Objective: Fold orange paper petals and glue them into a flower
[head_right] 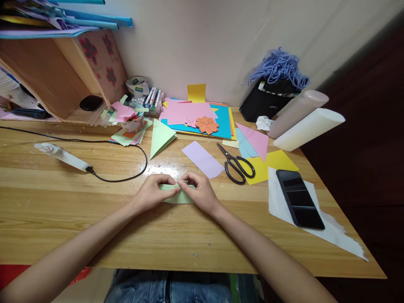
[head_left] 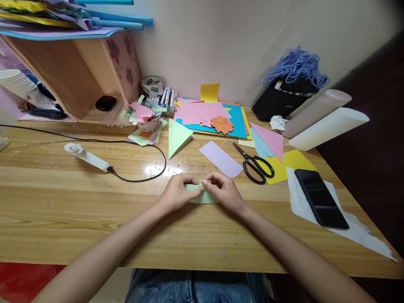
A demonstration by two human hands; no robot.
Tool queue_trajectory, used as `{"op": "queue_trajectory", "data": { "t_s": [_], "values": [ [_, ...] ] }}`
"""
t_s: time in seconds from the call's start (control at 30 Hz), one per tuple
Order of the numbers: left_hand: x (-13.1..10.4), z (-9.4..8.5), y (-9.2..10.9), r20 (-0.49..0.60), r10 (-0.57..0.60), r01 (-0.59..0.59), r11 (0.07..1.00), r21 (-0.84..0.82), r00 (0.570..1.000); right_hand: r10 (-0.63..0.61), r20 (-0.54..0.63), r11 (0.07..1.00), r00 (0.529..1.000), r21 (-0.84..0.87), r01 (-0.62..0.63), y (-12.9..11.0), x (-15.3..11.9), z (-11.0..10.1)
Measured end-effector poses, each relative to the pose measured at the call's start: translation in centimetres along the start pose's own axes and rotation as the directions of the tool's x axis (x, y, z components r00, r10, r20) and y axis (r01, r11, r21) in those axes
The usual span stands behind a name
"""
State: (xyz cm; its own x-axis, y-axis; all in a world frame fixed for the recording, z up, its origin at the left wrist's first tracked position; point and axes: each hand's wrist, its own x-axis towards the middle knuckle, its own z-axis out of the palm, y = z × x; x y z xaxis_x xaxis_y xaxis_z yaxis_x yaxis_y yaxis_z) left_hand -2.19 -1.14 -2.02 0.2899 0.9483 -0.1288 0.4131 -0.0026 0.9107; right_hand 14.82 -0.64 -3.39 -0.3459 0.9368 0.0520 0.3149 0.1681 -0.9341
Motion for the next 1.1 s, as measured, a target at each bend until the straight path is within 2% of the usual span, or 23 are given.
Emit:
{"op": "queue_trajectory", "data": {
  "t_s": [0.17, 0.37, 0.5, 0.63, 0.83, 0.97, 1.1],
  "values": [
    [-0.1, 0.0, 0.1, 0.015, -0.007, 0.007, 1.0, -0.022, 1.0, -0.009, 0.008, 1.0, 1.0, -0.018, 0.009, -0.1, 0.0, -0.2],
    [0.2, -0.5, 0.1, 0.022, -0.05, 0.052, 0.99, -0.13, 0.999, 0.004, 0.043, 1.0, 0.999, -0.02, -0.003, -0.4, 0.1, -0.7],
    [0.2, -0.7, 0.2, 0.039, -0.064, 0.07, 0.984, -0.162, 0.997, 0.077, -0.003, 0.997, 0.997, -0.009, -0.077, -0.5, 0.1, -0.8],
    [0.0, -0.7, 0.4, 0.075, -0.084, 0.098, 0.973, -0.21, 0.994, 0.124, 0.011, 0.992, 0.992, 0.024, -0.124, -0.3, 0.1, -0.8],
    [-0.2, -0.9, 0.8, 0.105, -0.065, 0.078, 0.989, -0.128, 0.992, 0.122, -0.012, 0.992, 0.992, 0.014, -0.122, -0.1, 0.0, -0.6],
    [-0.2, -2.2, 1.2, 0.124, -0.04, 0.049, 0.996, -0.07, 0.991, 0.142, -0.084, 0.989, 0.986, 0.042, -0.139, 0.0, 0.1, -0.7],
    [-0.2, -3.3, 1.4, 0.112, -0.013, 0.028, 0.991, -0.128, 0.994, 0.152, -0.186, 0.988, 0.971, 0.057, -0.143, 0.0, 0.4, -1.3]
  ]
}}
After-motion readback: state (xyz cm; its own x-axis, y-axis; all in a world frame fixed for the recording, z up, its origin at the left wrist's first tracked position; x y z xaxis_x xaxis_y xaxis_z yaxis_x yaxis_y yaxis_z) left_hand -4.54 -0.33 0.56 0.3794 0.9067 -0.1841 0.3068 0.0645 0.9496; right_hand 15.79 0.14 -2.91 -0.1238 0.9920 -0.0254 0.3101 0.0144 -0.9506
